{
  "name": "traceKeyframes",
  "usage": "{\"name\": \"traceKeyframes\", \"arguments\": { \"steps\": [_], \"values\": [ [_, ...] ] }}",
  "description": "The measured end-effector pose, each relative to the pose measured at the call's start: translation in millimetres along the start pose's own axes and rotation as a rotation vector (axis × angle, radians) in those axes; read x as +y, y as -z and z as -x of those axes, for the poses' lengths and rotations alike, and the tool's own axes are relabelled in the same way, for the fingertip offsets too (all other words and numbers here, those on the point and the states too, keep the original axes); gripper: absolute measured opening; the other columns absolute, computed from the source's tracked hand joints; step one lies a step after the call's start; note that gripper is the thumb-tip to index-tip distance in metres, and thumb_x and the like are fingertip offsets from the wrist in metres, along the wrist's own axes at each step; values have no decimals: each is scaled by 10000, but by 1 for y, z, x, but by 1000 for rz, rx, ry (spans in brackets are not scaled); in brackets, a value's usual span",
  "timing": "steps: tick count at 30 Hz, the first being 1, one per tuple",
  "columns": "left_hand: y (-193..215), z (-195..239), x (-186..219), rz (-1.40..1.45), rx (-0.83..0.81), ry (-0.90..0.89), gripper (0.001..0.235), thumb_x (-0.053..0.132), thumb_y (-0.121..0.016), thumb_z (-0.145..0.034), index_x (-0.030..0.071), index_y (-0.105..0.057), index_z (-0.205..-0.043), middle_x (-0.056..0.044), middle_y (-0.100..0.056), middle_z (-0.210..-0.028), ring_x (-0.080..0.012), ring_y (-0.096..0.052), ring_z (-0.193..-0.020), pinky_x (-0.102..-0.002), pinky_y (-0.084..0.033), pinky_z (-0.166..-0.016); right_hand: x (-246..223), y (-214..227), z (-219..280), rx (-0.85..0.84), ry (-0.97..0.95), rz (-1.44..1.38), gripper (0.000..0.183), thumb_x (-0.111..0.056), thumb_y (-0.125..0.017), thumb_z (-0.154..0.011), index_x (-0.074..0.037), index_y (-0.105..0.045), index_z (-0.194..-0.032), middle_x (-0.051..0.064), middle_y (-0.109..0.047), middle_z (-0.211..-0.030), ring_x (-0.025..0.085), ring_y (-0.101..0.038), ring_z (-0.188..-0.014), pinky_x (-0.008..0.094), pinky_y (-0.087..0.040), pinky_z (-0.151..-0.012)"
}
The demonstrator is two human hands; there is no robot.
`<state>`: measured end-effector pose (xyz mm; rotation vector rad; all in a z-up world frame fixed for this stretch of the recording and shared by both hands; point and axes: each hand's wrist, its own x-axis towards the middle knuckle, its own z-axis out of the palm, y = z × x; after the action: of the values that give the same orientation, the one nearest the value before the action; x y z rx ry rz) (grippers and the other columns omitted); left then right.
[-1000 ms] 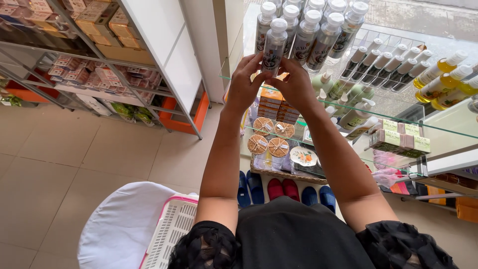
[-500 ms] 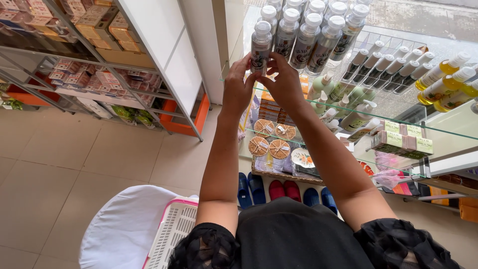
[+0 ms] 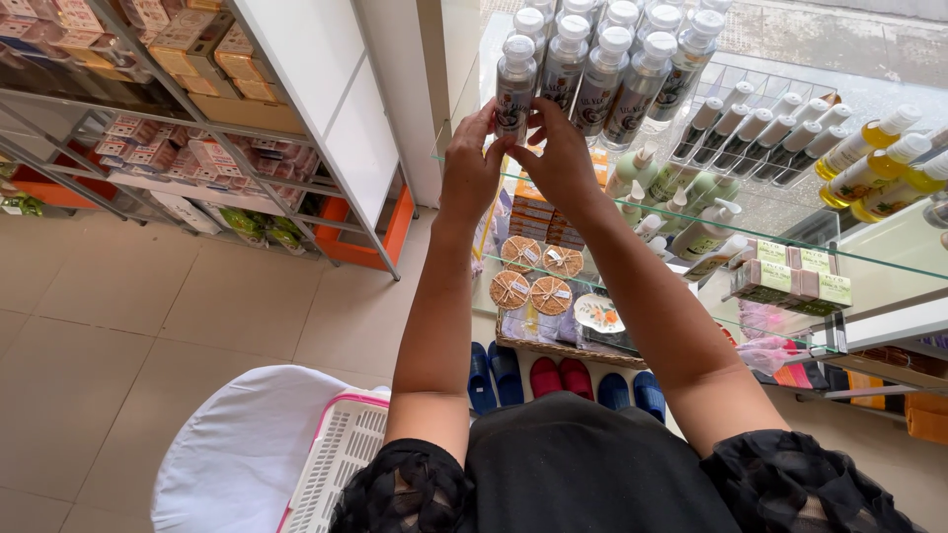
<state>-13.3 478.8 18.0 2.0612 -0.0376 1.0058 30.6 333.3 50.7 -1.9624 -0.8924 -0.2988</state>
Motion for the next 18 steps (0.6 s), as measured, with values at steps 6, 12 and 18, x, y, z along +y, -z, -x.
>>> {"name": "traceKeyframes", "arguments": {
  "steps": [6, 12, 18],
  "values": [
    [1, -2, 4, 4, -13, 10, 532, 56, -702, -917, 66, -536, -1422, -100, -708, -1235, -218, -726, -1052, -335, -614, -898, 0, 2, -2, -10, 17, -32, 527, -97, -802, -877, -22, -523, -1318, 114, -679, -1089, 200, -641, -872, 323, -544, -712],
    [-11, 16, 0, -89, 81, 10, 581, 354, -594, -1059, 185, -353, -1561, -188, -507, -1512, -370, -551, -1387, -482, -490, -1117, 10, 19, 10, -92, -10, -80, 608, -98, -770, -884, -7, -483, -1413, 131, -677, -1180, 216, -662, -966, 327, -544, -811],
    [9, 22, 107, 135, 353, -191, 275, 38, -570, -1037, 77, -559, -1309, -57, -626, -1210, -156, -619, -955, -300, -545, -877, -13, 75, 40, 5, -13, -260, 430, -4, -701, -949, 14, -563, -1356, 108, -719, -1094, 120, -654, -841, 216, -559, -716]
  ]
}}
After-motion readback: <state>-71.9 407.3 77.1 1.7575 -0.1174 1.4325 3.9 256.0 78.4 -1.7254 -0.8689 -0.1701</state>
